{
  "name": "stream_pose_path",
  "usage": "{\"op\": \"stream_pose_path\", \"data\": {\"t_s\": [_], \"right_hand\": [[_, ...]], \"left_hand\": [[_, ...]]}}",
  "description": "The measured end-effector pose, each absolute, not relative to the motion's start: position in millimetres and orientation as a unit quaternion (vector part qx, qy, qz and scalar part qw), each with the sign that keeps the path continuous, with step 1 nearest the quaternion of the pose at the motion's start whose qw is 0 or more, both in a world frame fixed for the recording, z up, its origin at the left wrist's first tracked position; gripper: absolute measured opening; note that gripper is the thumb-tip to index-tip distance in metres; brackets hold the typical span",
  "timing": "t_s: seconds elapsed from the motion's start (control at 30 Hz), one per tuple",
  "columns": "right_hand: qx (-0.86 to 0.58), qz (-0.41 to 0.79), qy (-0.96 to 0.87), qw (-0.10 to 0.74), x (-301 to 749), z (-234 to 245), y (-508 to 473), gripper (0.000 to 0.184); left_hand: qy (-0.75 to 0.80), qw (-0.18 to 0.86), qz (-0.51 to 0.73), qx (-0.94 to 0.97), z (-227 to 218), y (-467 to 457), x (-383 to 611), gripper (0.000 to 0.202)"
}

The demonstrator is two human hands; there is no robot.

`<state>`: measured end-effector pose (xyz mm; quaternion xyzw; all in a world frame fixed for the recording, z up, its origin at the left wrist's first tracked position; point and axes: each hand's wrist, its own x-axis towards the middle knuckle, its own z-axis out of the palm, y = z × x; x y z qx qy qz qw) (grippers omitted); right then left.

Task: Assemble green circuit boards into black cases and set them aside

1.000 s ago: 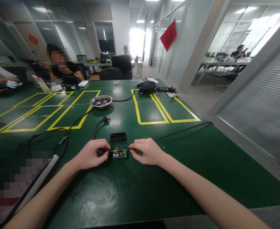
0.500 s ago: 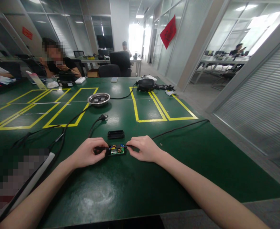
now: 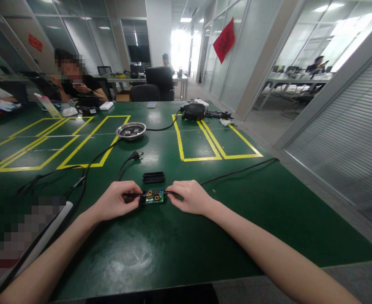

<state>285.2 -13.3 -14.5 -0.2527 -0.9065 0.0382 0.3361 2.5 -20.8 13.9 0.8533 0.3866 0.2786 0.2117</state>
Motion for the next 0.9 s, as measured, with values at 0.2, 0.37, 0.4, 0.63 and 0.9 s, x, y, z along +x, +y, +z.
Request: {"op": "stream_pose_path", "data": {"t_s": [0.2,0.37,0.4,0.63,0.9], "right_hand": [[-0.268,0.05,-0.905,0.325,282.3,-15.6,-13.3,0.015],[-0.267,0.05,-0.908,0.319,279.3,-16.6,-12.4,0.015],[-0.27,0.051,-0.907,0.318,279.4,-17.0,-11.7,0.014],[-0.294,0.048,-0.9,0.317,282.2,-19.4,-7.1,0.011],[-0.276,0.054,-0.912,0.298,283.6,-18.2,-8.8,0.012]], "left_hand": [[0.399,0.2,0.28,0.85,13.9,-20.9,0.6,0.008],[0.402,0.192,0.257,0.857,12.1,-19.2,-0.7,0.009],[0.401,0.187,0.252,0.86,11.3,-18.8,-0.6,0.009],[0.396,0.166,0.238,0.871,9.9,-18.0,0.0,0.007],[0.38,0.173,0.222,0.881,12.5,-15.9,-2.4,0.011]]}}
